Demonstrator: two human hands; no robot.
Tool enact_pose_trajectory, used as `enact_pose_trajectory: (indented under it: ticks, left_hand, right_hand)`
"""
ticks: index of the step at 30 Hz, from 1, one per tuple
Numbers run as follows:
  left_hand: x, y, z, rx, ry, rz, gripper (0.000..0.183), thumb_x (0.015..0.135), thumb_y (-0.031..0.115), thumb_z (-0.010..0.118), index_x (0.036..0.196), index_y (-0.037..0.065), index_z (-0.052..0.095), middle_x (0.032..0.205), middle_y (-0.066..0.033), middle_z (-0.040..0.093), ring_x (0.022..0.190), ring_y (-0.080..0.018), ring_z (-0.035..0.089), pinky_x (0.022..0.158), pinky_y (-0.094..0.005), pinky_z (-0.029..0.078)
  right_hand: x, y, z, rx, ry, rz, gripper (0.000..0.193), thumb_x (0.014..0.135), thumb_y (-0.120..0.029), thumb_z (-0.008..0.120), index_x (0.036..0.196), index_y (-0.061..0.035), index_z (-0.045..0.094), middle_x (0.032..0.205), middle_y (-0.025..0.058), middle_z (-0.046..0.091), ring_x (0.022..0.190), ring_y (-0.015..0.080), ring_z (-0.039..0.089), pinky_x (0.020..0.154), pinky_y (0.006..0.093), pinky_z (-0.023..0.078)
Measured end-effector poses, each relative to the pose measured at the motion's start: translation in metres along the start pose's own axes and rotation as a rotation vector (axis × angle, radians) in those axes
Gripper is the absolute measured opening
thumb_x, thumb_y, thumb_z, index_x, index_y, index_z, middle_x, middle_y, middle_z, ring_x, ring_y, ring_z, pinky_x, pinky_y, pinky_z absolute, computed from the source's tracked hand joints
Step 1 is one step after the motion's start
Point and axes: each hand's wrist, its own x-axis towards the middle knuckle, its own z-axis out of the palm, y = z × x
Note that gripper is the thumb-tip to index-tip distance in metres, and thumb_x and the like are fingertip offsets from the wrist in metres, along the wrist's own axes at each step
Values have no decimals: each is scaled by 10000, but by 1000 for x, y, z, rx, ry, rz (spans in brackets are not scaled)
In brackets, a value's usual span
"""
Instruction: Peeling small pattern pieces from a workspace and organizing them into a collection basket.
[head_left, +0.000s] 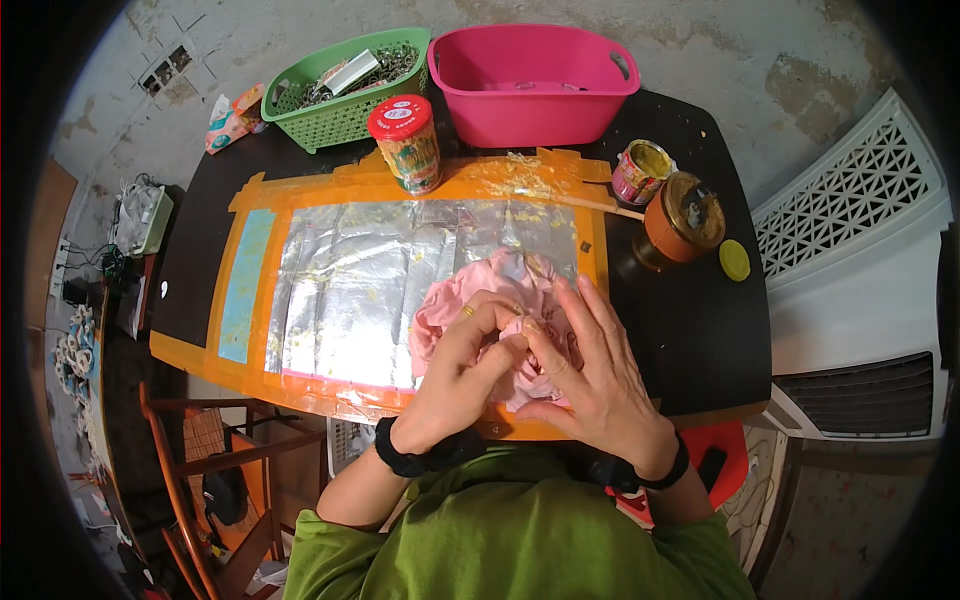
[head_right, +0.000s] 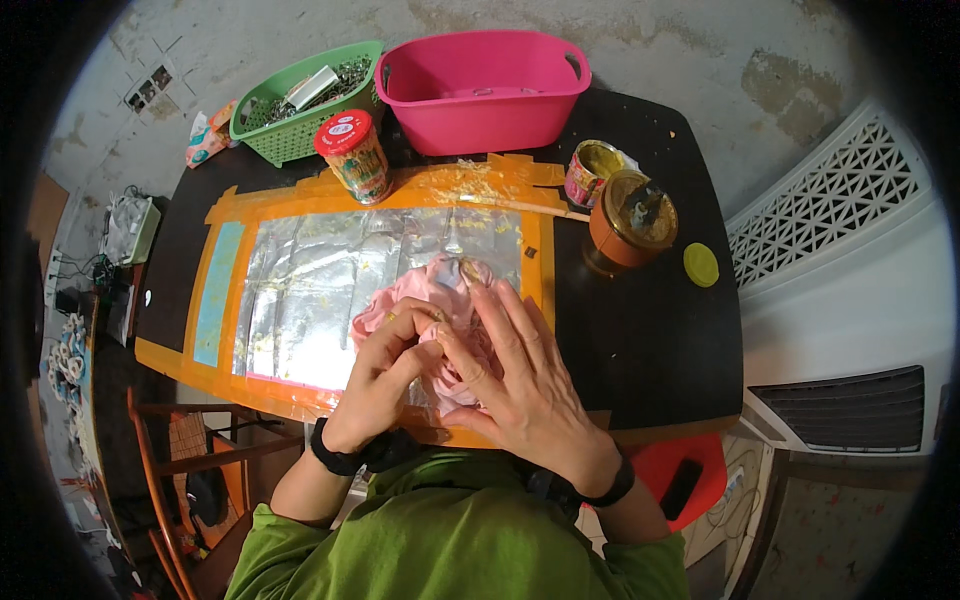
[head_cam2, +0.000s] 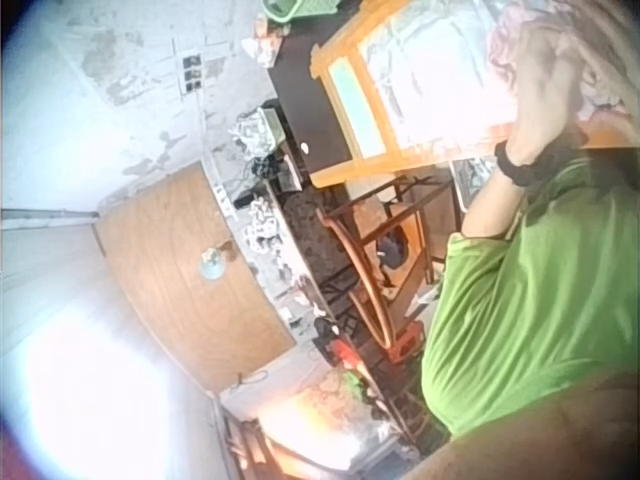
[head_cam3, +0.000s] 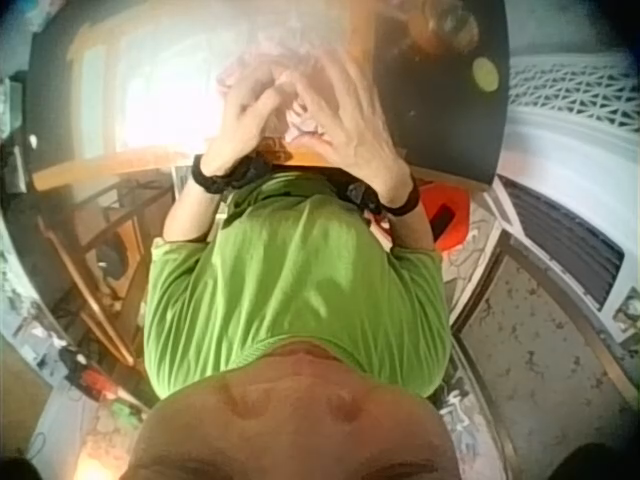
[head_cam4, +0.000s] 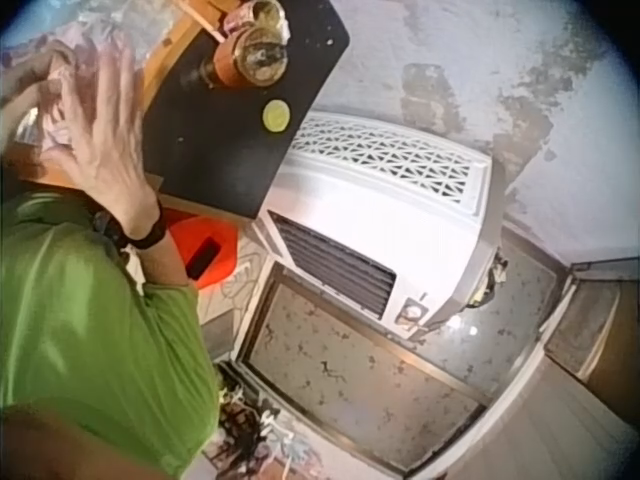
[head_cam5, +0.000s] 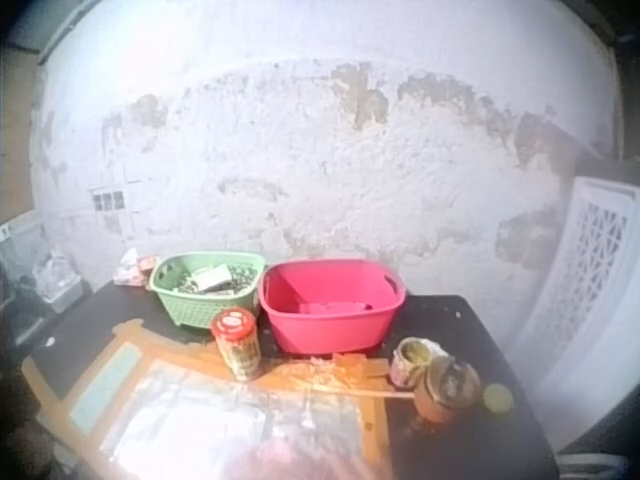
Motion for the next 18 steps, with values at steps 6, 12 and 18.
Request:
enact_pose_trajectory:
  ticks: [6, 12, 18]
  left_hand:
    - [-1, -2, -6, -32, -10, -6, 155, 930, 97, 526, 1012, -21, 585, 1035, -43, 529, 959, -140, 512, 859, -268, 414]
    - [1, -3, -10, -67, 116, -42, 118, 923, 102, 659, 973, -4, 656, 1038, -20, 582, 950, -104, 541, 825, -253, 432]
    - [2, -1, -6, 43, 93, -53, 138, 892, 116, 714, 985, 14, 709, 1082, -37, 593, 968, -121, 560, 825, -259, 446]
  right_hand:
    - [-2, 3, -1, -36, 28, 22, 852, 713, -333, 821, 1452, -127, 449, 1546, 234, 257, 1429, 432, 256, 1132, 561, 292]
    - [-4, 7, -2, -42, 67, 26, 854, 700, -332, 829, 1440, -115, 464, 1538, 235, 273, 1424, 430, 270, 1123, 553, 307]
    - [-2, 4, -1, -61, 49, 2, 872, 701, -335, 823, 1451, -106, 440, 1535, 232, 282, 1428, 427, 266, 1119, 570, 310]
